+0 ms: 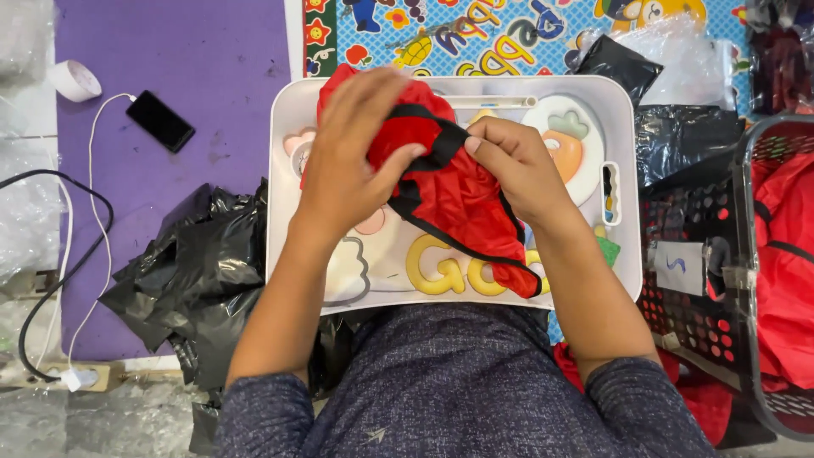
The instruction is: The person prepares a red fabric item by hand and using shears; they spread the red item out, pull at a black elastic band, and use shears to trim a part of the red fabric.
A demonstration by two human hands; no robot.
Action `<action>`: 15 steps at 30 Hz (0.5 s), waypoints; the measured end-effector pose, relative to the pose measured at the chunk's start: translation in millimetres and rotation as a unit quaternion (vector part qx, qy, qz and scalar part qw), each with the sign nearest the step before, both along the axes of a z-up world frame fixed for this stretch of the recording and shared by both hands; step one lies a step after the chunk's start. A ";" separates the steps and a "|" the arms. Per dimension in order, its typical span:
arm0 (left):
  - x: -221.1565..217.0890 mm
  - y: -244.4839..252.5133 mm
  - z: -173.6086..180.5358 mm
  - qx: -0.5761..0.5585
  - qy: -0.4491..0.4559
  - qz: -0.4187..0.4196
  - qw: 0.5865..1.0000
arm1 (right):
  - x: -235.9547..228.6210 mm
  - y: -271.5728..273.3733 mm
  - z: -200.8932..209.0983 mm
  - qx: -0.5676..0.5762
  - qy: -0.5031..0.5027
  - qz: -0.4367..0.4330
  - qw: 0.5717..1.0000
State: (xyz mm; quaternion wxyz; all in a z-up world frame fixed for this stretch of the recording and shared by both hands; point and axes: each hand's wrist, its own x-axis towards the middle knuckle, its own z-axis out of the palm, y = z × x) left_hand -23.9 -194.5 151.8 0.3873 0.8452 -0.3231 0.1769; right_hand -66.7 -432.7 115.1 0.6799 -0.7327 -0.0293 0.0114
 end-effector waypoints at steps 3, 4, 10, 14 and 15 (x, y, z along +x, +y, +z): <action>27.9 -3.4 -7.3 -0.029 0.040 -0.107 0.993 | 0.9 -10.9 10.2 0.019 -0.012 0.061 0.998; 35.7 0.4 -8.4 -0.033 0.090 -0.100 0.990 | 0.9 -17.7 11.0 -0.013 -0.015 0.075 0.997; 40.1 29.2 22.4 0.094 -0.012 -0.067 0.993 | 8.8 -59.1 -23.0 -0.436 -0.213 -0.026 0.874; 49.8 65.6 31.6 0.198 -0.214 -0.019 0.956 | 10.8 -99.2 -44.5 -0.615 -0.279 -0.181 0.715; 51.7 75.1 31.4 0.197 -0.216 -0.019 0.956 | 9.5 -109.0 -41.7 -0.615 -0.280 -0.182 0.714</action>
